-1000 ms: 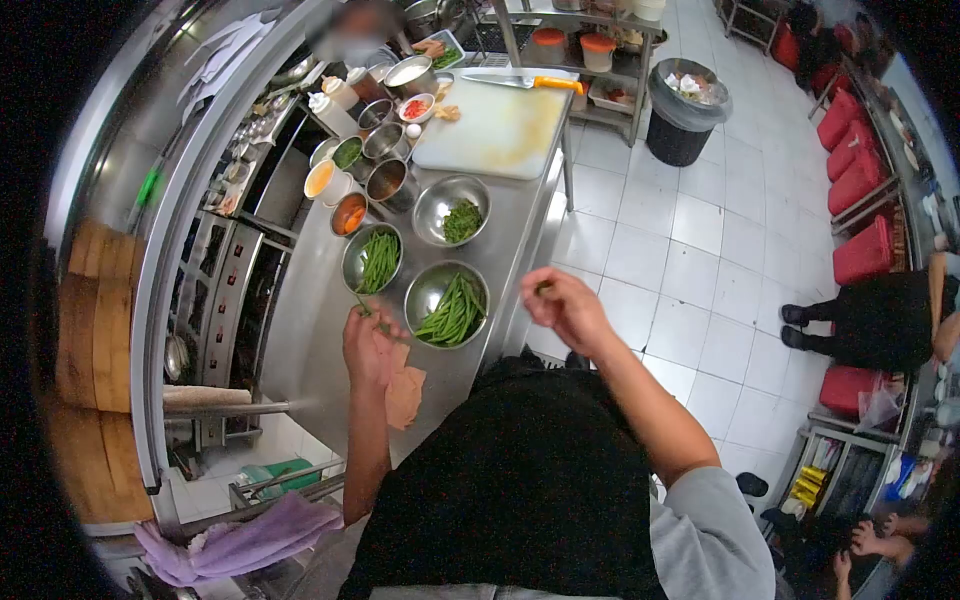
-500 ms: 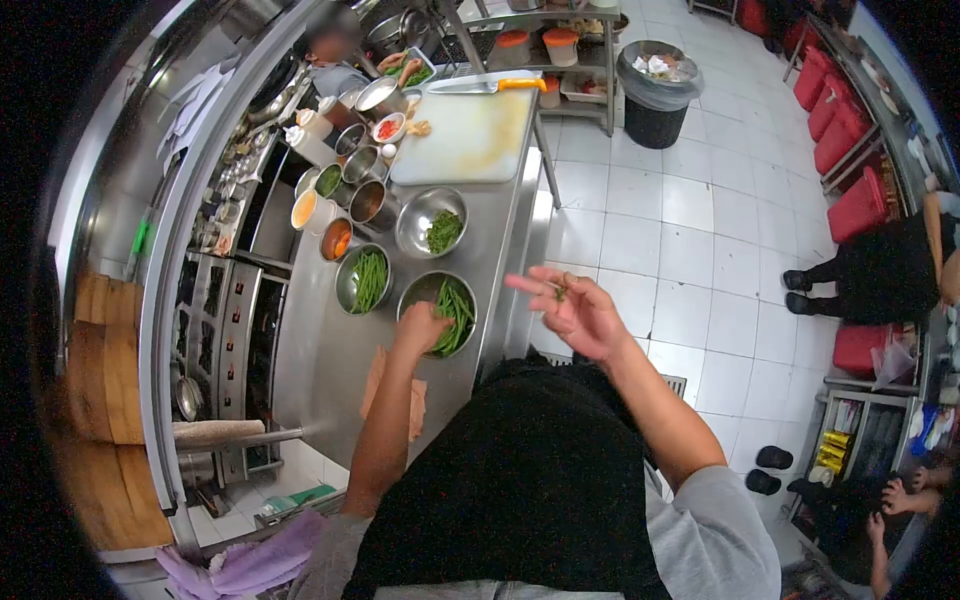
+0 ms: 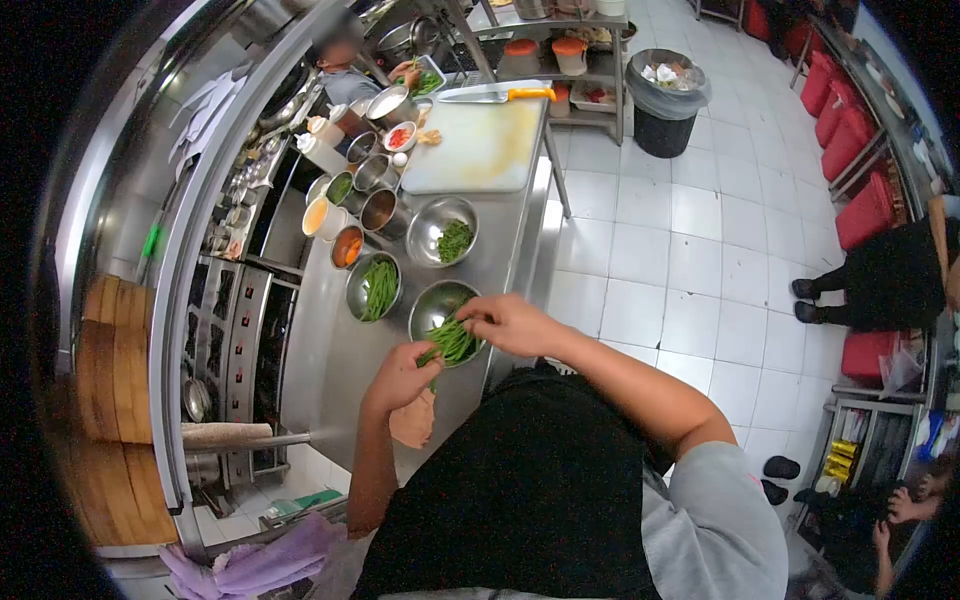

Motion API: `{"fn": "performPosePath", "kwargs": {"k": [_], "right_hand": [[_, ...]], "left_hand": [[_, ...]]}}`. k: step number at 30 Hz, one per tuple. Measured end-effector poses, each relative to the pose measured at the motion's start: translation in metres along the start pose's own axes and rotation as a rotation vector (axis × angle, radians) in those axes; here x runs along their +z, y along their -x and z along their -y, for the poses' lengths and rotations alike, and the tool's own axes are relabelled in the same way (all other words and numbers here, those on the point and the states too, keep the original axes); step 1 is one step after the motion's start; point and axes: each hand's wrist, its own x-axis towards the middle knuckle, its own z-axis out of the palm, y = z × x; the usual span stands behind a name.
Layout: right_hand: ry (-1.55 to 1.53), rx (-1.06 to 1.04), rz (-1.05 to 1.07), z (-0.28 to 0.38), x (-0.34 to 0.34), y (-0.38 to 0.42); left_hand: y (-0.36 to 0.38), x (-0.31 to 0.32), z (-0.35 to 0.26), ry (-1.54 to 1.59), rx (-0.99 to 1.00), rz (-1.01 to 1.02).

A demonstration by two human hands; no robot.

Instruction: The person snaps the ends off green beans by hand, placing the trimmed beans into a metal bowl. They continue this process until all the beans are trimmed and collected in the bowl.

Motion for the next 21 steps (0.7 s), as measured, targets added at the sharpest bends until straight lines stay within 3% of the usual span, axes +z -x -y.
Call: {"fn": "performPosePath", "kwargs": {"k": [1,3,6,10,13,15,16,18,20,21], "right_hand": [[0.000,-0.003,0.007,0.001,0.001,-0.004],[0.239,-0.261,0.115,0.003,0.001,-0.009],[0.435,-0.344,0.225,0.008,-0.002,-0.009],[0.644,-0.325,0.319,-0.002,0.003,-0.001],[0.641,-0.250,0.156,-0.015,0.017,0.008],[-0.092,0.065,-0.093,-0.045,0.032,0.006],[-0.088,0.073,-0.085,-0.051,0.030,0.006],[-0.360,0.353,-0.205,-0.062,0.022,0.002],[-0.506,0.357,-0.180,-0.057,0.003,0.003],[-0.651,0.353,-0.155,-0.048,-0.004,0.003]], "left_hand": [[0.004,-0.003,-0.012,-0.003,0.003,0.035],[0.008,-0.006,-0.023,-0.001,0.005,0.069],[0.006,-0.006,-0.027,-0.012,0.001,0.126],[0.005,-0.002,-0.019,-0.076,-0.031,0.204],[0.006,0.006,-0.017,-0.026,-0.015,0.183],[0.005,0.014,-0.013,0.031,0.007,0.148],[0.001,0.021,-0.005,0.122,0.038,0.077],[0.002,0.026,-0.002,0.223,0.060,0.001],[0.008,0.015,-0.013,0.574,-0.113,0.053],[0.009,0.013,-0.009,0.578,-0.113,0.045]]}}
